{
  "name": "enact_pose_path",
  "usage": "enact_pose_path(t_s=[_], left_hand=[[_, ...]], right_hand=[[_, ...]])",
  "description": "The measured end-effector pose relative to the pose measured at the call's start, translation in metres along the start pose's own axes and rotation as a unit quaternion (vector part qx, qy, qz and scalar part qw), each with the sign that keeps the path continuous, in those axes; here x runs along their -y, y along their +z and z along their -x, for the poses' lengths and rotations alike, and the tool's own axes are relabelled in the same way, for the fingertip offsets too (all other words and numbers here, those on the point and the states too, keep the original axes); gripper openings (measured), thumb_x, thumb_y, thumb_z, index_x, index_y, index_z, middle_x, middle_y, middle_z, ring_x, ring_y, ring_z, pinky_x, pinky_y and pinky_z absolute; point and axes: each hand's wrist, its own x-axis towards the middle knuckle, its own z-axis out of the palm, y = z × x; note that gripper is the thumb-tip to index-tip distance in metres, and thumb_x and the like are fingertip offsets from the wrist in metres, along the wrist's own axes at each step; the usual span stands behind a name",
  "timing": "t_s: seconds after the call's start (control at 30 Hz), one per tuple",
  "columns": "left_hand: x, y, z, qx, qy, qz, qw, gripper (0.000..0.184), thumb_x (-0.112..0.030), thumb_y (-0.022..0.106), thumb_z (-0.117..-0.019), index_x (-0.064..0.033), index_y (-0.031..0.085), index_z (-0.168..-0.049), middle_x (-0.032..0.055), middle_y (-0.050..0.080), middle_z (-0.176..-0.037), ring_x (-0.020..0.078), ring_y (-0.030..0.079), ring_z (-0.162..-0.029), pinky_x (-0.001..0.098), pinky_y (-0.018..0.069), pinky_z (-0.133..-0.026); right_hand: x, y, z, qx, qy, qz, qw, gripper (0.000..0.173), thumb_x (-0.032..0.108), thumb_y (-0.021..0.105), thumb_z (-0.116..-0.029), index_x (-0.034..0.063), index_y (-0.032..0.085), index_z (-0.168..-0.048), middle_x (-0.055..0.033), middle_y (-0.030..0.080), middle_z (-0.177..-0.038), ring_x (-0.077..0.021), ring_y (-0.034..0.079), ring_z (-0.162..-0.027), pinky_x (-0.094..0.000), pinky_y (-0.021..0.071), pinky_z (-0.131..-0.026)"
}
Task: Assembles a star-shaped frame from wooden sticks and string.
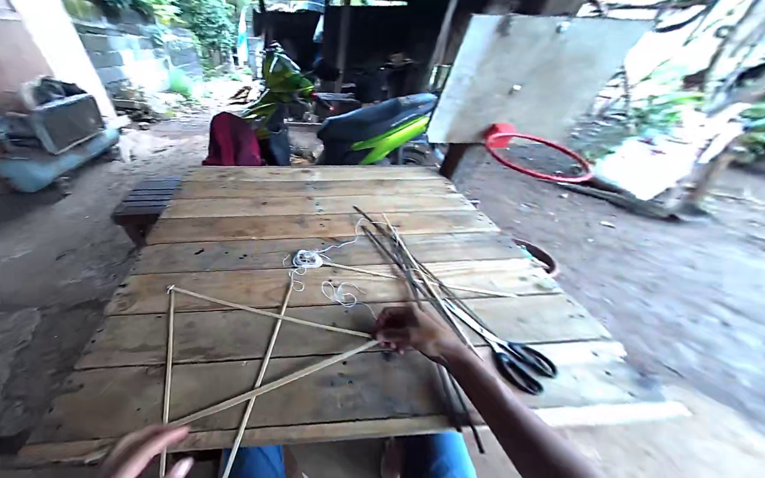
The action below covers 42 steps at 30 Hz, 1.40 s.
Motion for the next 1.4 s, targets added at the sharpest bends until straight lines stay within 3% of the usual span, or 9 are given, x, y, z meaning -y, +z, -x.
enact_pose_path(t_s=[0.07, 0.13, 0.2, 0.3, 0.43, 0.53, 0.63, 0.77, 1.4], left_hand=[[-0.025, 0.033, -0.05, 0.053, 0.109, -0.021, 0.992, 0.025, -0.017, 0.07, -0.0928, -0.0028, 0.076, -0.113, 0.0151, 0.071, -0.12, 0.026, 0.067, -0.114, 0.043, 0.0534, -0.1], [-0.052, 0.075, -0.099, 0.143, 0.148, -0.039, 0.978, 0.025, -0.018, 0.069, -0.0934, -0.0088, 0.077, -0.116, 0.0096, 0.07, -0.123, 0.0243, 0.066, -0.118, 0.0442, 0.0526, -0.102], [-0.076, 0.113, -0.147, 0.297, 0.13, -0.055, 0.944, 0.032, -0.019, 0.066, -0.0994, -0.0089, 0.07, -0.129, 0.0121, 0.063, -0.138, 0.0274, 0.056, -0.132, 0.0459, 0.0418, -0.113], [-0.091, 0.17, -0.198, 0.429, 0.126, -0.062, 0.892, 0.036, -0.017, 0.063, -0.1013, -0.0042, 0.065, -0.134, 0.018, 0.059, -0.142, 0.0317, 0.051, -0.137, 0.0474, 0.0353, -0.117], [-0.094, 0.206, -0.228, 0.522, 0.088, -0.022, 0.848, 0.027, -0.012, 0.067, -0.0986, 0.0061, 0.069, -0.119, 0.0214, 0.069, -0.116, 0.0279, 0.065, -0.11, 0.0466, 0.0466, -0.103], [-0.092, 0.212, -0.235, 0.55, 0.075, -0.015, 0.832, 0.022, -0.012, 0.071, -0.0956, 0.005, 0.072, -0.11, 0.015, 0.072, -0.104, 0.0179, 0.066, -0.095, 0.0396, 0.0509, -0.093], [-0.086, 0.213, -0.235, 0.563, 0.041, 0.03, 0.825, 0.018, -0.008, 0.071, -0.0953, 0.0048, 0.071, -0.108, 0.0089, 0.071, -0.098, 0.0073, 0.064, -0.086, 0.0274, 0.0527, -0.085], [-0.081, 0.208, -0.235, 0.56, 0.003, 0.076, 0.825, 0.015, -0.006, 0.07, -0.0949, 0.0031, 0.071, -0.106, 0.0019, 0.071, -0.093, 0.0003, 0.063, -0.08, 0.02, 0.0525, -0.078], [-0.077, 0.208, -0.239, 0.559, -0.029, 0.114, 0.82, 0.008, -0.005, 0.073, -0.0927, 0.0004, 0.073, -0.099, -0.0033, 0.071, -0.086, -0.0019, 0.063, -0.077, 0.0178, 0.0523, -0.075]], right_hand=[[0.001, 0.004, 0.002, -0.012, 0.015, -0.02, 1.0, 0.008, -0.002, 0.066, -0.094, 0.0003, 0.063, -0.101, 0.0016, 0.067, -0.075, -0.0048, 0.062, -0.059, -0.0207, 0.0531, -0.057], [0.0, 0.008, 0.004, -0.024, 0.025, -0.038, 0.999, 0.008, -0.003, 0.067, -0.0939, 0.0007, 0.062, -0.1, 0.0017, 0.067, -0.074, -0.0046, 0.061, -0.058, -0.0202, 0.0527, -0.056], [0.0, 0.011, 0.006, -0.034, 0.027, -0.059, 0.997, 0.008, -0.002, 0.068, -0.0936, 0.0003, 0.062, -0.098, 0.0008, 0.067, -0.073, -0.005, 0.061, -0.057, -0.0204, 0.0525, -0.055], [-0.002, 0.013, 0.007, -0.044, 0.021, -0.085, 0.995, 0.007, -0.002, 0.068, -0.0928, 0.0003, 0.062, -0.095, 0.0008, 0.067, -0.071, -0.0051, 0.061, -0.056, -0.021, 0.0524, -0.054], [-0.004, 0.015, 0.01, -0.054, 0.02, -0.117, 0.991, 0.008, -0.003, 0.068, -0.0925, 0.0, 0.062, -0.095, 0.0011, 0.066, -0.07, -0.0051, 0.061, -0.056, -0.0209, 0.0522, -0.053], [-0.007, 0.015, 0.013, -0.051, 0.021, -0.156, 0.986, 0.004, 0.002, 0.064, -0.0983, 0.0016, 0.061, -0.095, 0.0015, 0.067, -0.071, -0.0045, 0.062, -0.056, -0.0204, 0.0532, -0.054], [-0.01, 0.013, 0.021, -0.063, 0.031, -0.186, 0.98, 0.015, 0.008, 0.053, -0.1059, 0.0011, 0.063, -0.098, -0.0007, 0.072, -0.077, -0.0061, 0.066, -0.059, -0.0217, 0.0562, -0.056], [-0.012, 0.011, 0.035, -0.126, 0.035, -0.159, 0.979, 0.014, 0.006, 0.054, -0.1049, -0.0007, 0.066, -0.102, -0.0015, 0.071, -0.08, -0.0063, 0.066, -0.061, -0.0224, 0.0569, -0.058], [-0.005, 0.032, 0.04, -0.157, 0.024, -0.157, 0.975, 0.009, -0.002, 0.063, -0.096, 0.001, 0.071, -0.093, 0.002, 0.071, -0.074, -0.0027, 0.064, -0.058, -0.0191, 0.0553, -0.056]])
